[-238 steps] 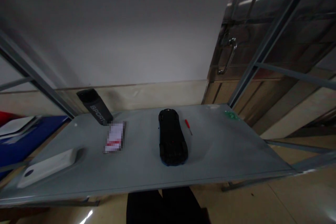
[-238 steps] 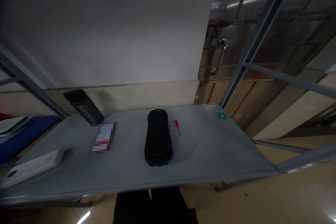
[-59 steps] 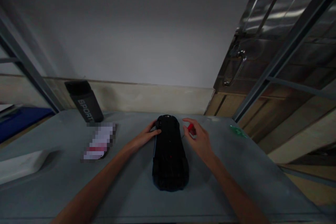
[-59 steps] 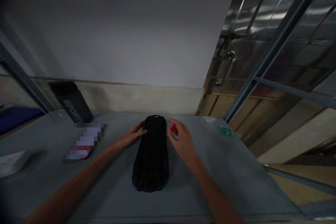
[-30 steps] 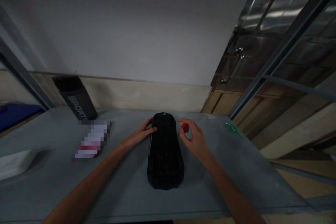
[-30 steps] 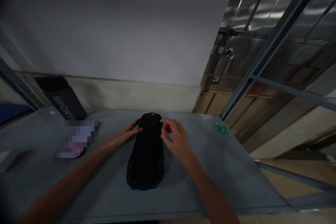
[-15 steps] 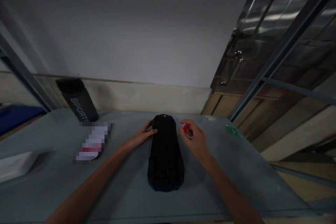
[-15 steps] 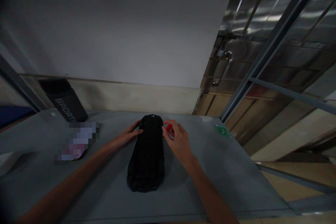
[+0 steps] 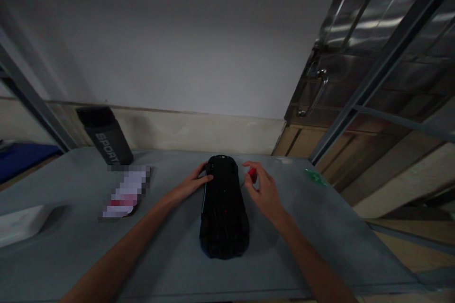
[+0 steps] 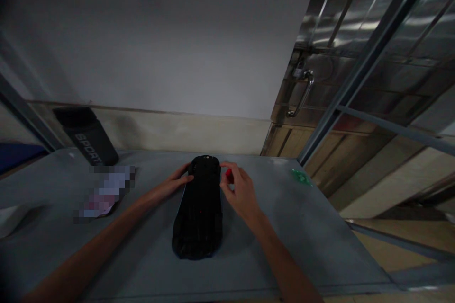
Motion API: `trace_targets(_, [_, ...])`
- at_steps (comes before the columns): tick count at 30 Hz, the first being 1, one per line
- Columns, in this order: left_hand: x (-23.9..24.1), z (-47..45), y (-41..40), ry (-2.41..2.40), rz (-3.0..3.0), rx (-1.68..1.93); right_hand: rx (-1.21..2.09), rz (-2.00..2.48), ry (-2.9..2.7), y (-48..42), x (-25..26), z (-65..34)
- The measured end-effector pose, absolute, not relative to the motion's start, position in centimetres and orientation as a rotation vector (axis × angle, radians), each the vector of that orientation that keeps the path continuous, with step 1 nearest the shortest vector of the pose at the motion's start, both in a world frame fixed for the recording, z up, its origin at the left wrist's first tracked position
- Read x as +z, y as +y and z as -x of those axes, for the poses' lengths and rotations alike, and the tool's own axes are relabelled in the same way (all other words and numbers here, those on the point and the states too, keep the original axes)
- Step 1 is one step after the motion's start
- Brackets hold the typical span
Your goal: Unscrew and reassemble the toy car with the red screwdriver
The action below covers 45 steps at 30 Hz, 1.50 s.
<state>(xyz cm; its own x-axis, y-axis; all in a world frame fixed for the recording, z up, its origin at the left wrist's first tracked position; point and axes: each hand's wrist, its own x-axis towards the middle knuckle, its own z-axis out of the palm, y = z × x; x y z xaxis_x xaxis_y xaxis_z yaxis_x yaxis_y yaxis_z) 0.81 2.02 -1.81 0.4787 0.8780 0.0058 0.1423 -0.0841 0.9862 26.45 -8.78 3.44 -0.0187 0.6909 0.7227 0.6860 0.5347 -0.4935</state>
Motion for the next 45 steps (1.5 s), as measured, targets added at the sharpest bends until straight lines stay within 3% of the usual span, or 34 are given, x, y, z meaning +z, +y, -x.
trace_targets(45, [-1.4, -0.9, 1.8, 0.915, -1.549, 0.781, 0.085, 1.199, -1.689, -8.7, 4.2, -26.8])
